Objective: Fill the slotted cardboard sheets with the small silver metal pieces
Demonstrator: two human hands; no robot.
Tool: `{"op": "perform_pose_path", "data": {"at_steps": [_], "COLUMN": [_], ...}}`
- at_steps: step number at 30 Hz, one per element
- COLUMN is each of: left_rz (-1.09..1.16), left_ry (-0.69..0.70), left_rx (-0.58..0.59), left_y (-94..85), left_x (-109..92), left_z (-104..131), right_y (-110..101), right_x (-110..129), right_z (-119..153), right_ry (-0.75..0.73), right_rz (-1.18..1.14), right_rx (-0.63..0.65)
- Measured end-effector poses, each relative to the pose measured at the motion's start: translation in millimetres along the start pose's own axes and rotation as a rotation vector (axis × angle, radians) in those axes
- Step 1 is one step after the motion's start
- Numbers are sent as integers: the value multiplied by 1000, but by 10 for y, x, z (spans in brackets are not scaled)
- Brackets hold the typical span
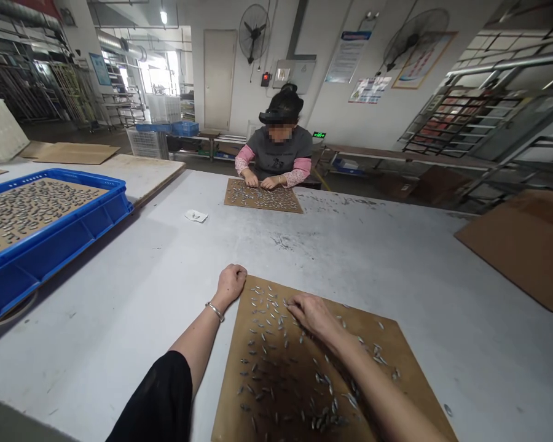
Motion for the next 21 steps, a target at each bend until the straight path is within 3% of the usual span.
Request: {"op": "perform_pose_path", "data": {"at_steps": [9, 15, 21], "left_rz": [2, 4, -2], "left_ry": [2, -4, -4], "left_rx": [-5, -3, 4], "left_y": [-13, -13, 2], "left_x": [-19, -18, -31], "left_z": [21, 30, 35], "right_y": [108, 33, 51], "right_x": [17, 118, 234], "right_z": [-24, -113, -214], "right_ry": [65, 30, 102], "right_rz": [22, -48, -29], "right_rx": [103, 60, 88]}}
Point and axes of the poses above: each hand's wrist, its own z-axis away from the middle knuckle, its own y-axis out of the palm, x = y × z, the point moved 10 cm from there along -z, towards the middle knuckle, and after that the axes turned 7 degrees about z, right-handed, at the moved point
